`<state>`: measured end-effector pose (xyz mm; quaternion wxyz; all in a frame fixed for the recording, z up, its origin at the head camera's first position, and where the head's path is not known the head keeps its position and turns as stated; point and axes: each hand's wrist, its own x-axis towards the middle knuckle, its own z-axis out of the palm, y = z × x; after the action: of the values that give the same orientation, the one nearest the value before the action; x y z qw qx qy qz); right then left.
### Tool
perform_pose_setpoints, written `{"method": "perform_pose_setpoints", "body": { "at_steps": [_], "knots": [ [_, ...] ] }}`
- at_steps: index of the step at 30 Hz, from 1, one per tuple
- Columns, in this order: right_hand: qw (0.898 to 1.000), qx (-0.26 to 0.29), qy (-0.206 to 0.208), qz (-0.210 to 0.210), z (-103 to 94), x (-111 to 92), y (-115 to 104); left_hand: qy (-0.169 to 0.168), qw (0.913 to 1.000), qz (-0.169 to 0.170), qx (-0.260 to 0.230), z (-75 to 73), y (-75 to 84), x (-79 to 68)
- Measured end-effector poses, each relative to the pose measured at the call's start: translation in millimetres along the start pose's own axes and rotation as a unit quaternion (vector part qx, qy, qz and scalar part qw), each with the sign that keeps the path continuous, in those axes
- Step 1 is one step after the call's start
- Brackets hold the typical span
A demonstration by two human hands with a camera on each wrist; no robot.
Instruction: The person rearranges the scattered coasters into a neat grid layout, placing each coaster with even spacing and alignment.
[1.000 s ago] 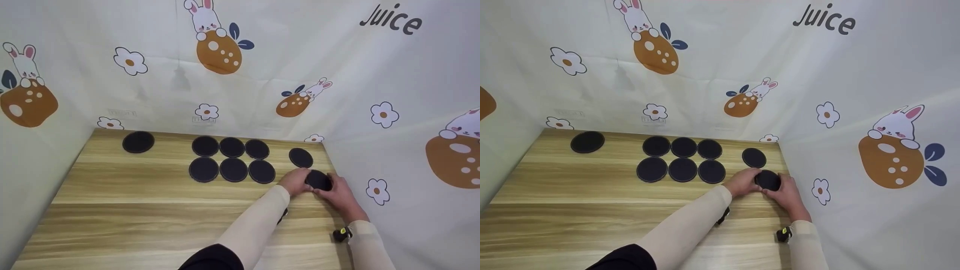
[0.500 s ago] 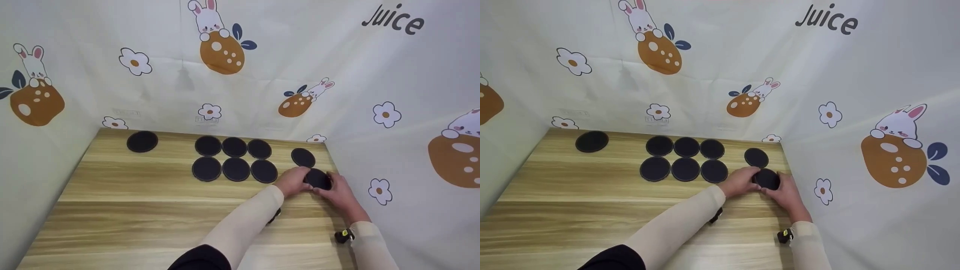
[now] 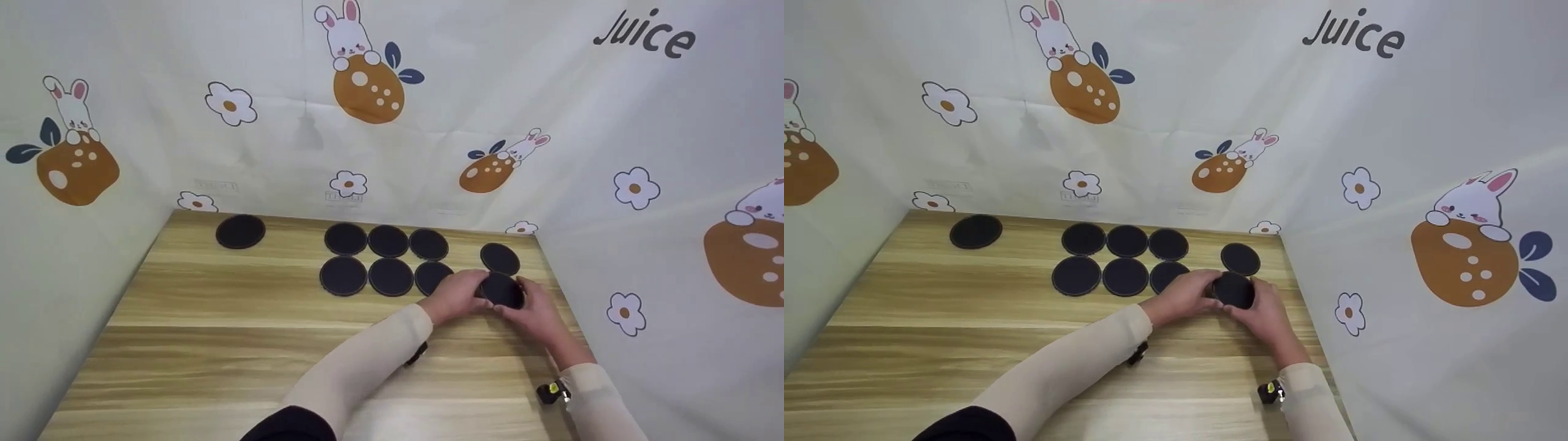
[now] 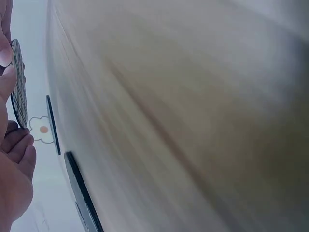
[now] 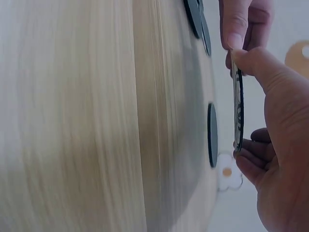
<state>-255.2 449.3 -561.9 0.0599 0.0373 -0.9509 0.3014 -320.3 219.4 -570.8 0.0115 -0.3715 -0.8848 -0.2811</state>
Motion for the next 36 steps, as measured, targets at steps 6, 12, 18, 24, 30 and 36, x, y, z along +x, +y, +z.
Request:
{"method": "perform_pose_setpoints", "body": {
  "at_steps": [6, 12, 18, 24, 30, 36],
  "knots": [
    [1.000, -0.013, 0.002, -0.011, 13.7, 2.5, -22.5, 0.008, 0.9999, -0.008, 0.003, -14.3, -12.7, -22.6],
    [1.000, -0.014, -0.013, 0.000, 26.0, 1.4, -45.6, 0.017, 0.9997, -0.015, -0.009, -28.8, -23.7, -44.9],
    [1.000, -0.003, -0.013, -0.004, 40.9, -1.9, -65.2, 0.022, 0.9995, -0.023, 0.001, -39.4, -33.5, -68.1],
    [1.000, -0.001, -0.010, -0.030, 48.5, -6.5, -85.2, 0.033, 0.9990, -0.032, 0.005, -51.3, -37.4, -87.0],
    [0.999, 0.004, -0.009, -0.040, 52.7, -10.2, -97.9, 0.032, 0.9986, -0.041, 0.006, -64.3, -36.5, -102.1],
    [0.998, 0.006, -0.004, -0.063, 58.1, -15.1, -109.2, 0.034, 0.9980, -0.053, 0.004, -72.0, -34.6, -118.9]
  ]
}}
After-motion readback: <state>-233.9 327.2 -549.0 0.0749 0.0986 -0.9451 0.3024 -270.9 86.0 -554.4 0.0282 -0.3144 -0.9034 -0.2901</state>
